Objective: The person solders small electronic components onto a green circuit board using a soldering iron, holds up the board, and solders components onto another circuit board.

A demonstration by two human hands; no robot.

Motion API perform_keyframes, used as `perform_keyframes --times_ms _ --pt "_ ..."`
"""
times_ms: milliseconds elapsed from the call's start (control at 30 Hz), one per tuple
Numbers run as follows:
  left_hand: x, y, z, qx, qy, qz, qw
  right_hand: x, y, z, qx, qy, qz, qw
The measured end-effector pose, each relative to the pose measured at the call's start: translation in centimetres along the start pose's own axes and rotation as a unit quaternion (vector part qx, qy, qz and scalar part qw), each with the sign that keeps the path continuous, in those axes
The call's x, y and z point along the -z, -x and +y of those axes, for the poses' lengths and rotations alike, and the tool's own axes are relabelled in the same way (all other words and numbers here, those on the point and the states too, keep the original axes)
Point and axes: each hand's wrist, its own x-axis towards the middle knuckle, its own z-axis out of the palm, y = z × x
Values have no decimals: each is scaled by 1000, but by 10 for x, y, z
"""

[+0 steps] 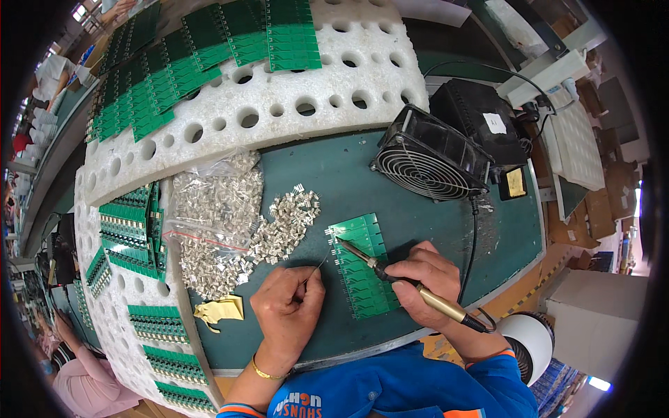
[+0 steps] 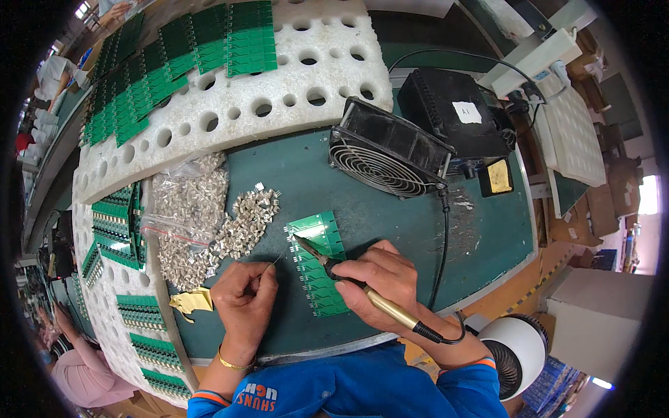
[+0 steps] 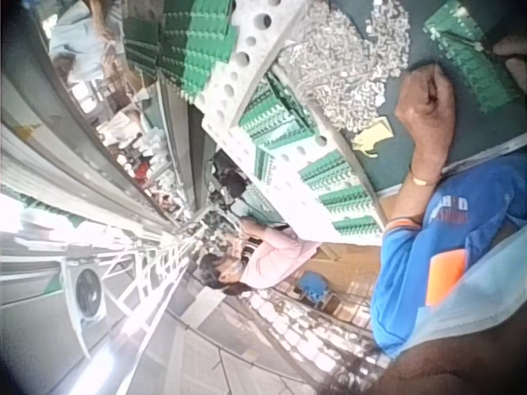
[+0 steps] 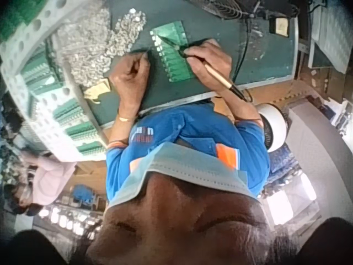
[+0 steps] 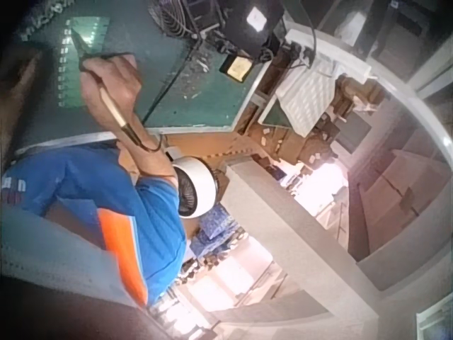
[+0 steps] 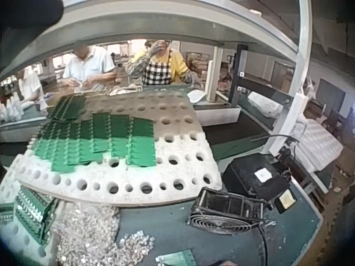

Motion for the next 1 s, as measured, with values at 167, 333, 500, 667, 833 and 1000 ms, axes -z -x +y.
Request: perform_keyframes --times_ms 167,333,500,667,833,1000 --pt "-1 -1 0 -5 2 -2 1000 1 0 0 2 3 -4 1000" --pt "-2 -1 -1 -17 -6 -1 1000 -1 2 1 11 5 -3 1000" --pt "-4 0 -2 -18 4 -1 1000 0 1 0 11 7 -4 1000" --pt "-7 0 -2 -18 -3 2 1000 -1 1 1 18 10 -3 1000" --pt "-7 1 -2 -5 1 -4 1000 1 2 0 26 15 -22 999" --pt "-7 1 -2 -11 -3 -4 1000 0 3 2 34 14 -16 999"
